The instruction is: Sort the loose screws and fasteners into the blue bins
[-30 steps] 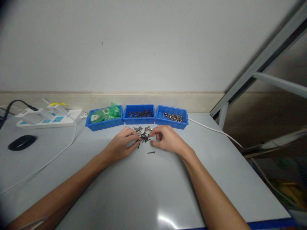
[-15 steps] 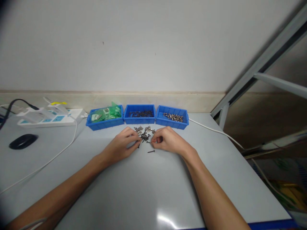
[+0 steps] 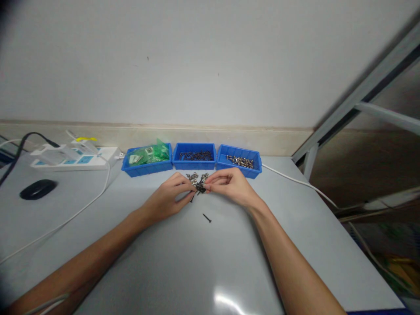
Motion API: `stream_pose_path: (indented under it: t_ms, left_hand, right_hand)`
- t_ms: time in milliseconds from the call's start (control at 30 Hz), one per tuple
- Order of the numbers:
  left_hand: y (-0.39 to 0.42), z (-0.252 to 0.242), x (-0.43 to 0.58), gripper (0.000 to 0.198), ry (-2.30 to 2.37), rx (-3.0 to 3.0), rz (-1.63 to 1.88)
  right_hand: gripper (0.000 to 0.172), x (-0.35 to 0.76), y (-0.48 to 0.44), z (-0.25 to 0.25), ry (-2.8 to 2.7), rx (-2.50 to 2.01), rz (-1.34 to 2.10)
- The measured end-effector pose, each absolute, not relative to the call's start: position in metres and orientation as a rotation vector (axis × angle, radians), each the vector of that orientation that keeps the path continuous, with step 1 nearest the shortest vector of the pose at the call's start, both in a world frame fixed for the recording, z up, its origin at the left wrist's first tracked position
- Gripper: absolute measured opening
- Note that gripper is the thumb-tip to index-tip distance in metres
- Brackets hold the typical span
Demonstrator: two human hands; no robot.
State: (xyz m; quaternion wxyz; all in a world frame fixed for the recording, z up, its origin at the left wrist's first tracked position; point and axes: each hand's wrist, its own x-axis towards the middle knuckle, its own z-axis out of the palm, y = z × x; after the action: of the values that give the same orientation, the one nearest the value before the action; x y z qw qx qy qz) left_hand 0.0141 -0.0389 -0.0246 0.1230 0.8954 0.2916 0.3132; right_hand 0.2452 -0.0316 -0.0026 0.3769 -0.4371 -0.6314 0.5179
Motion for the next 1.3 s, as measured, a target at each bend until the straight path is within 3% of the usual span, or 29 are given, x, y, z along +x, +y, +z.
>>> stream_pose_path:
  t_ms: [167, 267, 467, 667, 767, 933, 1133, 1300]
  left_hand:
    - [-0.037, -0.026, 0.011, 0.014, 0.870, 2.547, 0.966]
    - [-0.037, -0.024, 0.009, 0.014, 0.859, 2.532, 0.952]
    - [-0.037, -0.022, 0.006, 0.011, 0.847, 2.542, 0.900]
    - [-0.035, -0.024, 0.004, 0.012, 0.888, 2.551, 0.929]
    - [-0.035, -0.024, 0.004, 0.012, 0.884, 2.548, 0.951]
    - [-0.037, -0.023, 0.006, 0.012, 0.869, 2.564, 0.926]
    - [-0.037, -0.022, 0.006, 0.013, 0.860, 2.563, 0.950]
    - [-0.037, -0.024, 0.006, 0.013, 0.866, 2.572, 0.918]
  right_hand:
    - [0.037, 0.225, -0.016, -0.005, -1.262, -1.103, 0.971]
    - [0.041, 0.222, -0.016, -0.004, -1.268, -1.121, 0.945]
    - [0.023, 0.234, -0.039, 0.001, -1.933, -1.174, 1.290]
    - [0.020, 0.225, -0.058, 0.010, -2.389, -1.145, 1.091]
    - [0.013, 0.227, -0.056, 0.011, -2.412, -1.173, 1.094]
    - [0.017, 0.242, -0.045, 0.005, -2.340, -1.234, 1.108]
    - [0.004, 0.255, -0.042, 0.012, -2.282, -1.298, 0.952]
    - [0.013, 0.251, -0.048, 0.013, -2.362, -1.297, 1.018]
